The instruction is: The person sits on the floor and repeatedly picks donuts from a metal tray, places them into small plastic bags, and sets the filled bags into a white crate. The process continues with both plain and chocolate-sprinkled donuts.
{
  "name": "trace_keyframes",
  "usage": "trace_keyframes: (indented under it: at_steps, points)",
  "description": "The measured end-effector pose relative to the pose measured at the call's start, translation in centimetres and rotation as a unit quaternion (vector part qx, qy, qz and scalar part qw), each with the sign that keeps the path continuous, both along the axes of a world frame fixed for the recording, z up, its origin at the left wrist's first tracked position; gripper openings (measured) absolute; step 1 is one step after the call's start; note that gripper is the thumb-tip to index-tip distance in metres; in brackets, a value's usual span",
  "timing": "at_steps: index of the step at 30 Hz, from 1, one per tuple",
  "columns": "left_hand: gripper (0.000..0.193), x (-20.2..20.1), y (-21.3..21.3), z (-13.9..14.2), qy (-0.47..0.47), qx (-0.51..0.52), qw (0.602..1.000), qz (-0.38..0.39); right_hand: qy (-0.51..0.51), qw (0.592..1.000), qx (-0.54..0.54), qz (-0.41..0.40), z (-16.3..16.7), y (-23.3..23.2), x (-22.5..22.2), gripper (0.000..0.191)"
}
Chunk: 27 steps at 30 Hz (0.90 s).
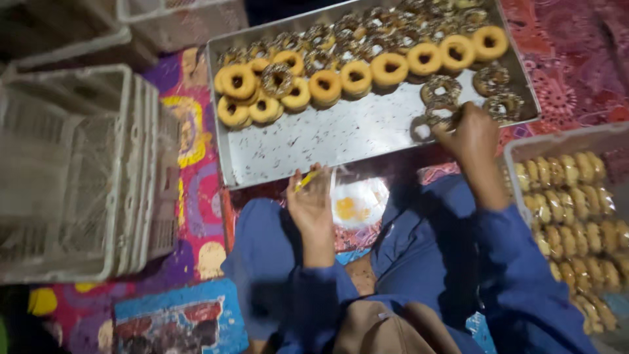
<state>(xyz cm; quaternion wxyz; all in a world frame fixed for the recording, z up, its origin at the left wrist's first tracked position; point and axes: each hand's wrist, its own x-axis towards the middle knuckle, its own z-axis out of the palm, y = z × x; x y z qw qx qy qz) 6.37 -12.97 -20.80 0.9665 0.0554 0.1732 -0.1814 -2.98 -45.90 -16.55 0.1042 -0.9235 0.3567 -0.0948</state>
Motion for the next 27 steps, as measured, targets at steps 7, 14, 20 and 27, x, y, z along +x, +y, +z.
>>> trace_keyframes:
  at_steps: [7,14,20,27]
  points:
    - [0.045,-0.4,-1.2,-0.9,0.142,-0.042,0.989,0.011,-0.340,0.738,0.545,0.207,3.2,15.2,-4.8,0.064]
    - [0.044,-5.0,-2.6,3.5,-0.156,-0.048,0.987,0.005,-0.361,0.860,0.288,0.216,6.8,21.0,-5.8,0.052]
    - [0.065,-6.0,-1.9,7.1,-0.214,-0.064,0.975,0.012,-0.319,0.883,0.088,0.334,9.2,22.5,-4.0,0.060]
    - [0.074,-6.4,-1.5,8.3,-0.176,-0.083,0.979,-0.061,-0.399,0.879,0.118,0.234,8.2,22.7,-4.1,0.019]
